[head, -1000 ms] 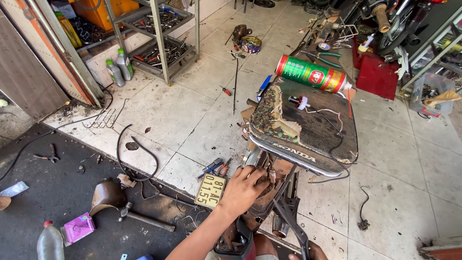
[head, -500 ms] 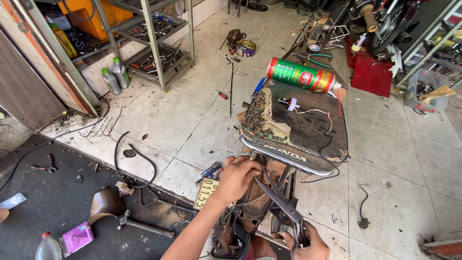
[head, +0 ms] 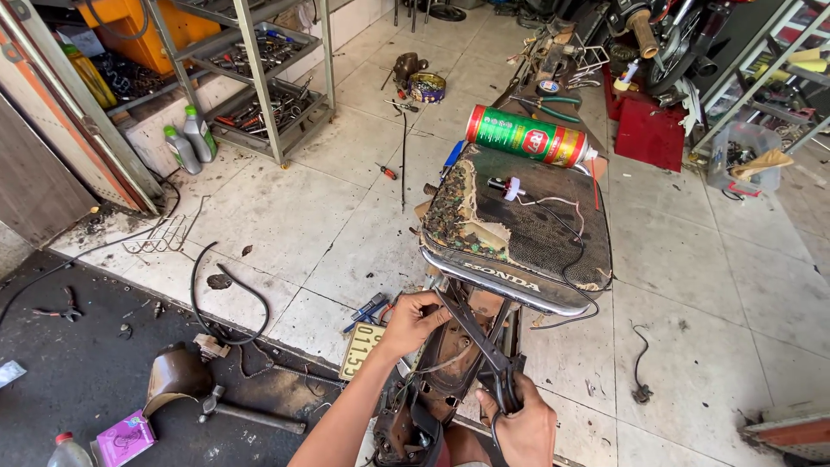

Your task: Repairing the electrical wiring of a motorcycle's rear light assembly using scissors

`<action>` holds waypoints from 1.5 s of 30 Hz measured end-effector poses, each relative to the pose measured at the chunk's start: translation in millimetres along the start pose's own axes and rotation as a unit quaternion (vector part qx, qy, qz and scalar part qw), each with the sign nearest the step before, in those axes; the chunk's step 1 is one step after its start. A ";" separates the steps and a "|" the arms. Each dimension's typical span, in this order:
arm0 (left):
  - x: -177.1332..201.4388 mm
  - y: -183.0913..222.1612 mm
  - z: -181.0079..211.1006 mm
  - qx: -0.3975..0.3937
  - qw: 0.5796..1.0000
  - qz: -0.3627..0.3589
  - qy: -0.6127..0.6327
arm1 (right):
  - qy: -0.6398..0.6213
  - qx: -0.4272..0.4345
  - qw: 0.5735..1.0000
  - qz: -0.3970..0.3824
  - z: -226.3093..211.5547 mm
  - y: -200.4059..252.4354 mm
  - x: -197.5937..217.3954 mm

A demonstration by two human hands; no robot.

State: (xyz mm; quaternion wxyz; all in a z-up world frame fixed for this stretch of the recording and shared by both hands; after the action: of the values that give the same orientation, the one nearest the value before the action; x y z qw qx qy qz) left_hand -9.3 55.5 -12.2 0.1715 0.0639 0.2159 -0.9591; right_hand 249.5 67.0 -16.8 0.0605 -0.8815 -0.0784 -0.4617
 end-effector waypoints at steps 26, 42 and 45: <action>2.2 2.4 24.2 -0.046 0.991 0.036 -0.117 | 0.149 0.126 0.978 0.075 3.3 -25.1 -11.0; 10.5 2.7 13.0 0.018 0.985 0.034 -0.170 | 0.179 0.147 0.966 0.113 1.4 -30.1 -19.4; 10.1 1.2 18.7 0.012 0.985 0.022 -0.169 | 0.164 0.143 0.971 0.103 4.1 -33.2 -21.3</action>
State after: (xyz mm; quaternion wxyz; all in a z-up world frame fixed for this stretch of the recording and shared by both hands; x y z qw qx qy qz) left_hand -19.2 43.3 2.1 0.2257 -0.0923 0.1703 -0.9547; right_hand 234.4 98.6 -35.6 0.2455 -0.7791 -0.0417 -0.5754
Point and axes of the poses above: each hand's wrist, its own y-axis away from the middle knuckle, its own x-axis out of the back of the hand, z = x × y, the point moved 4 cm from there along -y, towards the middle knuckle, and after that the axes turned 6 degrees about y, right-handed, at the moved point
